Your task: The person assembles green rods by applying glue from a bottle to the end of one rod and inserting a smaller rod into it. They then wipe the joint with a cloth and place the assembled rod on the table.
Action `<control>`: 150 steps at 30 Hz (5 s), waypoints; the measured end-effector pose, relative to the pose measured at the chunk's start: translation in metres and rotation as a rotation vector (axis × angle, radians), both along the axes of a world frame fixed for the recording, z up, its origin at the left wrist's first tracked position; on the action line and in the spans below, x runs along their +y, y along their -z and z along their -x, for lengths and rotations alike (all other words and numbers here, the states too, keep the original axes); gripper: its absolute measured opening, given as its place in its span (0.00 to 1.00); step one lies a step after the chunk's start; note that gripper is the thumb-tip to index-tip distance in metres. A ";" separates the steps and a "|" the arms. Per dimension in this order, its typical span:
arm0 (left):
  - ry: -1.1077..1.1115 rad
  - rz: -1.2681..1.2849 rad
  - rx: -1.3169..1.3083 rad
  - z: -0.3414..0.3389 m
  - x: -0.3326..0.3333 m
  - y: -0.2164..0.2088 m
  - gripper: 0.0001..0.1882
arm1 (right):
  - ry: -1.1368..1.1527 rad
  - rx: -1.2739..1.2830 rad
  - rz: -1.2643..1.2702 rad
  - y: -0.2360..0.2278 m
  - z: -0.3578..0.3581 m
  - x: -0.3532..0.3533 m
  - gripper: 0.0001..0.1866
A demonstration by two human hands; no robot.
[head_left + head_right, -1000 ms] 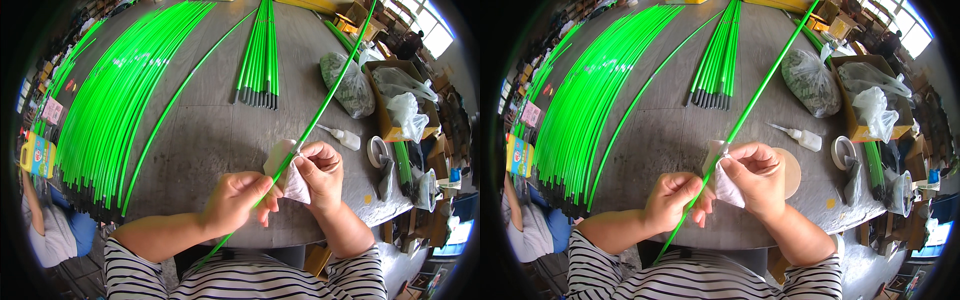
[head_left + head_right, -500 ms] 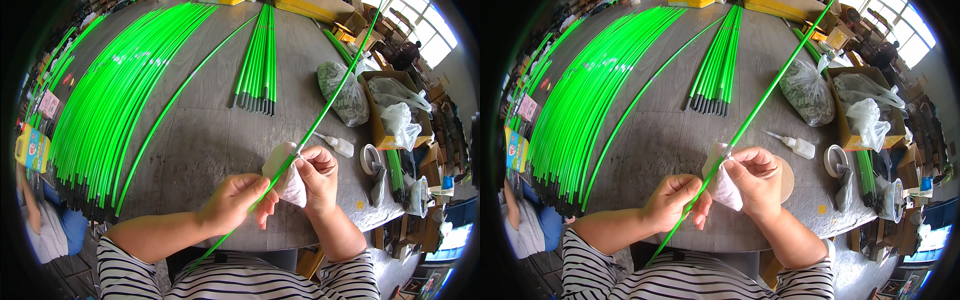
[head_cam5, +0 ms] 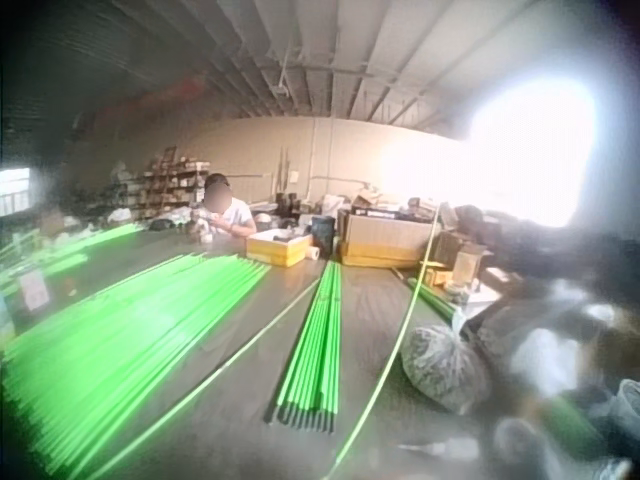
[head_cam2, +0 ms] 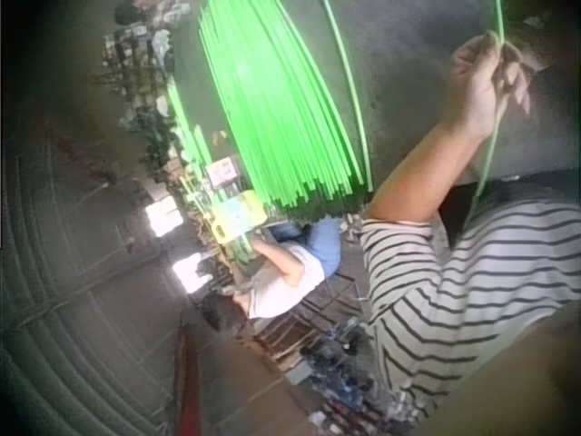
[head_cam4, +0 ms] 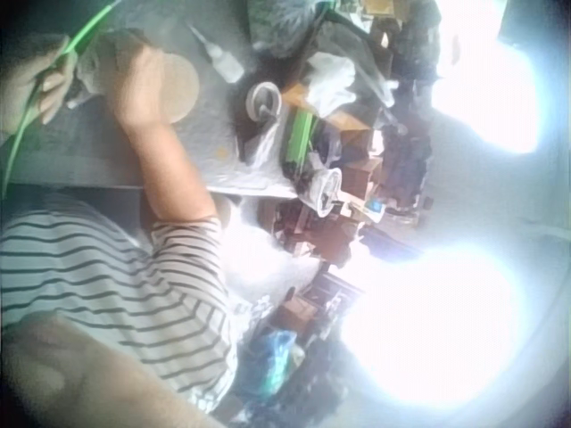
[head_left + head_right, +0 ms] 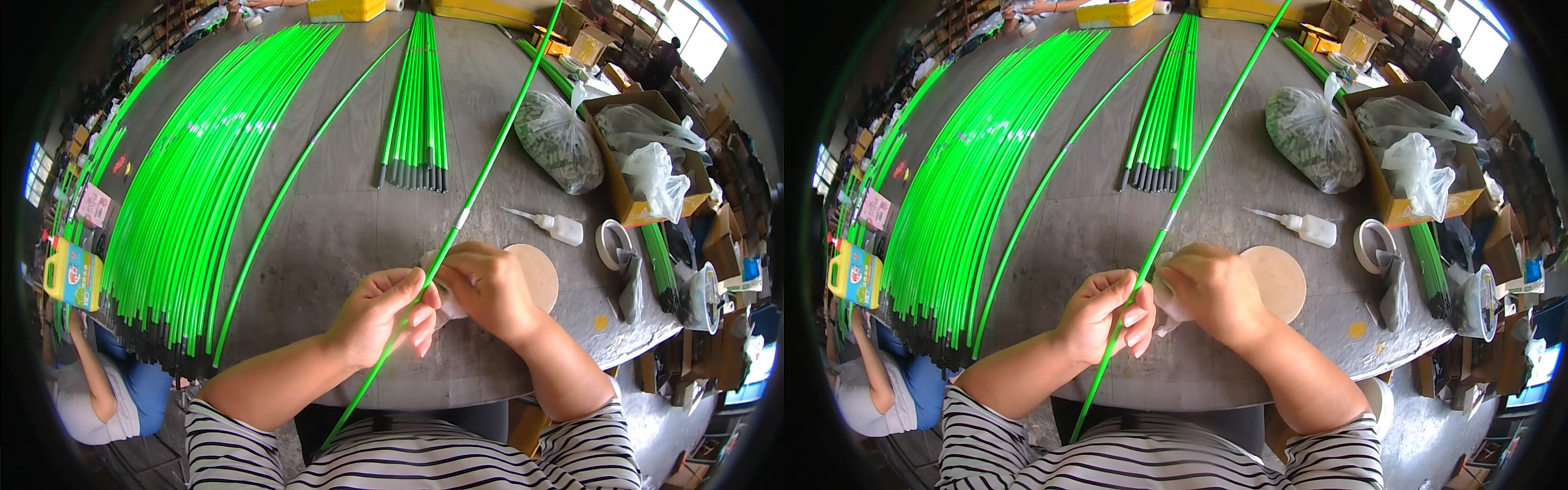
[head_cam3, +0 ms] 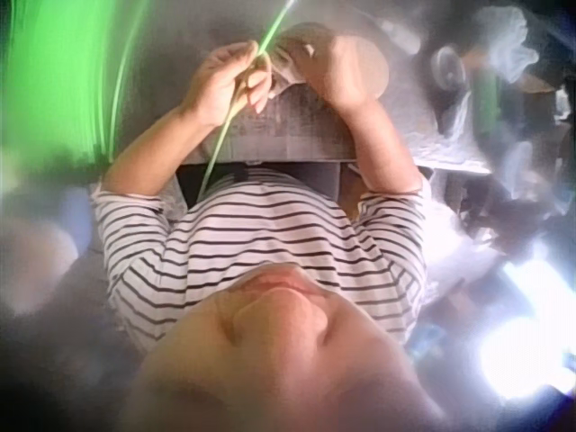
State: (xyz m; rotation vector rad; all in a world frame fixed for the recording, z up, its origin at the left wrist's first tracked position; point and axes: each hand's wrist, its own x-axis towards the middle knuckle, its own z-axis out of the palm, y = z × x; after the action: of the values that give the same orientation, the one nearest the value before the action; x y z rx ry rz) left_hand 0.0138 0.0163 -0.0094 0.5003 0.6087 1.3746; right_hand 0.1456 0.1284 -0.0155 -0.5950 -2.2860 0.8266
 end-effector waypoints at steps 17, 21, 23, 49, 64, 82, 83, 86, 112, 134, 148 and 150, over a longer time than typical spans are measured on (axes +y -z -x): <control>0.056 0.032 0.526 -0.022 -0.019 -0.019 0.21 | -0.246 0.459 0.794 -0.014 -0.013 -0.005 0.05; 0.250 0.149 0.686 -0.021 -0.073 -0.003 0.17 | -0.179 0.869 0.877 -0.018 -0.027 0.019 0.05; 0.274 0.164 0.956 -0.016 -0.114 -0.007 0.15 | -0.035 1.001 0.866 -0.027 -0.029 0.025 0.06; -0.720 0.236 1.610 0.087 0.104 0.052 0.15 | 0.166 0.544 0.340 0.000 -0.002 0.012 0.06; -0.520 0.582 2.072 0.191 0.031 0.030 0.13 | 0.173 0.404 0.260 0.002 -0.008 0.020 0.06; 0.073 0.108 0.474 0.002 0.014 -0.024 0.11 | 0.064 0.558 0.775 -0.003 -0.011 0.033 0.15; 0.123 0.113 0.474 0.000 0.011 -0.019 0.12 | 0.045 0.645 0.932 -0.006 -0.007 0.031 0.16; 0.195 0.122 0.472 -0.005 0.007 -0.011 0.11 | 0.000 0.617 1.046 -0.004 -0.015 0.037 0.14; -0.106 0.099 0.337 -0.010 -0.007 -0.010 0.19 | -0.089 0.384 1.227 -0.005 -0.003 0.003 0.09; -0.081 0.168 0.330 -0.011 -0.008 -0.014 0.19 | -0.107 0.460 1.305 -0.004 -0.003 0.006 0.08; -0.112 0.137 0.333 -0.012 -0.008 -0.011 0.20 | -0.108 0.388 1.252 -0.002 -0.003 0.002 0.09; -0.093 0.155 0.331 -0.011 -0.009 -0.012 0.20 | -0.128 0.416 1.263 0.000 -0.003 0.003 0.09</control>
State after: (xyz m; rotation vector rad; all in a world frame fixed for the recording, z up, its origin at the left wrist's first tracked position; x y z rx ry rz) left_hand 0.0252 0.0077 0.0023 0.5843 1.0114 1.3291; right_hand 0.1485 0.1314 -0.0158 -0.6746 -1.2170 2.2074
